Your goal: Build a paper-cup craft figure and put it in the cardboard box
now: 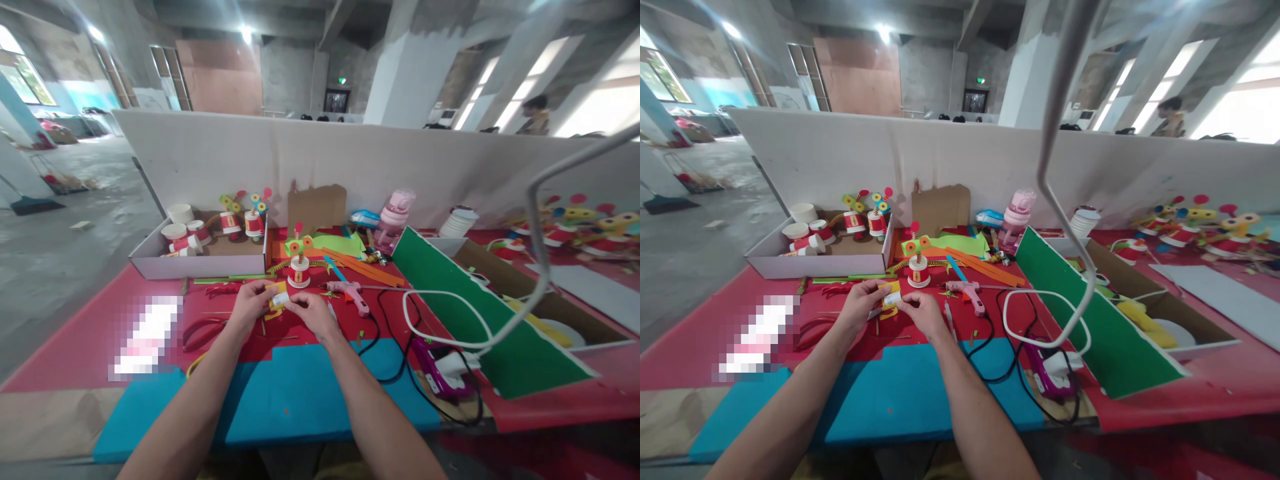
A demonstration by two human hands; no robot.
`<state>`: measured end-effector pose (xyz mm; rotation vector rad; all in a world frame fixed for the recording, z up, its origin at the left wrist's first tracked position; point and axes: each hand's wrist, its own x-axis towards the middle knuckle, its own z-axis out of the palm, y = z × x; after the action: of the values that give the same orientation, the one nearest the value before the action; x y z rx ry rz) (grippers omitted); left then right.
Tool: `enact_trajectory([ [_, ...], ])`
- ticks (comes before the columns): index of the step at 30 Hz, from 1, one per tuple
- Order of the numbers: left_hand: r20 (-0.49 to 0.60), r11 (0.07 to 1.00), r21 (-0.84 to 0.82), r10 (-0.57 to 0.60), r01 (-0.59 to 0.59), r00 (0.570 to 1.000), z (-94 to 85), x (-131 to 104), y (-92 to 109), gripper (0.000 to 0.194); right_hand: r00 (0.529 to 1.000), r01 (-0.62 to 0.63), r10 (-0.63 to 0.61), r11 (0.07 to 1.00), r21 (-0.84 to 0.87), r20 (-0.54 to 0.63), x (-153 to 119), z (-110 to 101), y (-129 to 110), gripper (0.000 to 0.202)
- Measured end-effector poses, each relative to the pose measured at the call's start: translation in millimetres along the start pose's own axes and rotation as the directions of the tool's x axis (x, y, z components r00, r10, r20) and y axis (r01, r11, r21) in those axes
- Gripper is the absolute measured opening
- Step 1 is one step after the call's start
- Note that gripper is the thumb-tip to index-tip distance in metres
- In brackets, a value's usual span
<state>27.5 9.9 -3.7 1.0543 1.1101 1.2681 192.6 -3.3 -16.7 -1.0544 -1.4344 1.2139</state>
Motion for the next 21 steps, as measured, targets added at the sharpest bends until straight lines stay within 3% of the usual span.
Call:
enact_trajectory([
  [4, 0.032, 0.958, 0.196, 0.208, -0.210, 0.978, -1.6, 3, -4, 0.020, 0.999, -0.039, 0.039, 0.999, 0.018, -0.030, -1, -1, -4, 0.021],
  [8, 0.117, 0.884, 0.303, 0.336, -0.356, 0.934, -3.6, 4, -3, 0.013, 0.998, -0.037, 0.039, 0.998, 0.053, -0.042, -1, -2, -4, 0.020],
  [14, 0.190, 0.835, 0.347, 0.382, -0.426, 0.904, -2.3, 0, 8, 0.011, 0.998, -0.063, 0.065, 0.987, 0.147, -0.007, 3, -6, 5, 0.026],
  [21, 0.423, 0.709, 0.421, 0.398, -0.565, 0.814, -6.0, -5, 18, 0.021, 0.994, -0.107, 0.108, 0.975, 0.196, 0.010, 6, -11, 12, 0.030],
])
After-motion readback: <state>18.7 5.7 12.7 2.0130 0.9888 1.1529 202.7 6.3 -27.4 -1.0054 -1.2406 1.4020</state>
